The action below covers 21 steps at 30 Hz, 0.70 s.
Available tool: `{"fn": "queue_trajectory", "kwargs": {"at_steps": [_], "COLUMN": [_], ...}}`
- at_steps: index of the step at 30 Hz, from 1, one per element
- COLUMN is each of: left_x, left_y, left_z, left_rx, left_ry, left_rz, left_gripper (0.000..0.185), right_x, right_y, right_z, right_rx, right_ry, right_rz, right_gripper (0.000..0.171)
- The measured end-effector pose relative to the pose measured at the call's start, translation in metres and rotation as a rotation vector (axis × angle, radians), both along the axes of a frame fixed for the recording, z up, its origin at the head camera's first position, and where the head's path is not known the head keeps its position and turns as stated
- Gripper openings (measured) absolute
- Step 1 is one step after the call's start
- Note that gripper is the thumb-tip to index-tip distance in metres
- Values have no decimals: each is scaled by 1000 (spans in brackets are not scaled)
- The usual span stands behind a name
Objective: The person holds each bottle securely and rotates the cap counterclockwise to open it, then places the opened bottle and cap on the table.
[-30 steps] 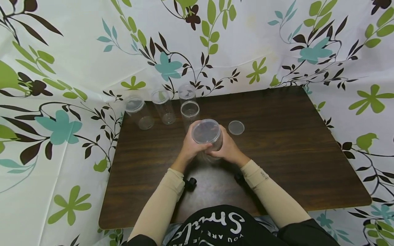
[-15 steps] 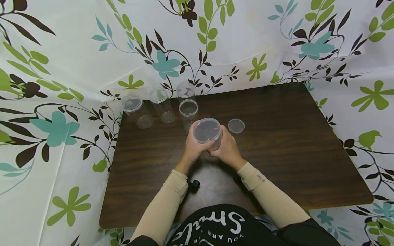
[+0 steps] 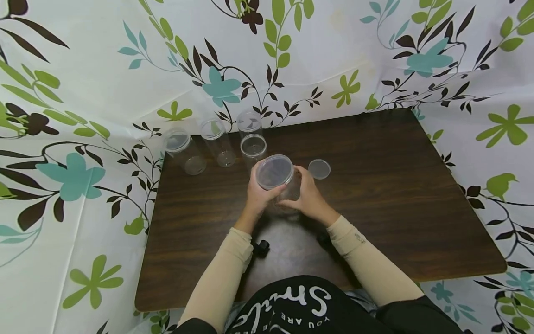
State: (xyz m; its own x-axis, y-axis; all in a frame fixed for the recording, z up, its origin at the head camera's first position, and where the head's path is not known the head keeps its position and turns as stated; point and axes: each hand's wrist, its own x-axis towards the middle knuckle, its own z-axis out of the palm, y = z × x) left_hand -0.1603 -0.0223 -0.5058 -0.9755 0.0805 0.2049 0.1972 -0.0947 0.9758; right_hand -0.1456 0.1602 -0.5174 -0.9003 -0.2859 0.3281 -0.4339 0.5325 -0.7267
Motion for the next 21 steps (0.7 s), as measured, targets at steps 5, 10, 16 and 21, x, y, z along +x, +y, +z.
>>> {"fn": "queue_trajectory", "kwargs": {"at_steps": [5, 10, 16, 21], "left_x": [-6, -8, -8, -10], "left_y": [-12, -15, -15, -14], "left_z": [-3, -5, -6, -4], "left_rx": [63, 71, 91, 51], "left_ry": [11, 26, -3, 8], "left_rz": [-171, -260, -310, -299], "left_gripper": [99, 113, 120, 115], "right_x": [-18, -33, -36, -29], "right_y": [29, 41, 41, 35], "right_z": [7, 5, 4, 8], "right_rx": [-220, -279, -241, -203], "right_ry": [-326, -467, -509, -491], "right_rz": [286, 463, 502, 408], "right_gripper": [118, 131, 116, 105]}}
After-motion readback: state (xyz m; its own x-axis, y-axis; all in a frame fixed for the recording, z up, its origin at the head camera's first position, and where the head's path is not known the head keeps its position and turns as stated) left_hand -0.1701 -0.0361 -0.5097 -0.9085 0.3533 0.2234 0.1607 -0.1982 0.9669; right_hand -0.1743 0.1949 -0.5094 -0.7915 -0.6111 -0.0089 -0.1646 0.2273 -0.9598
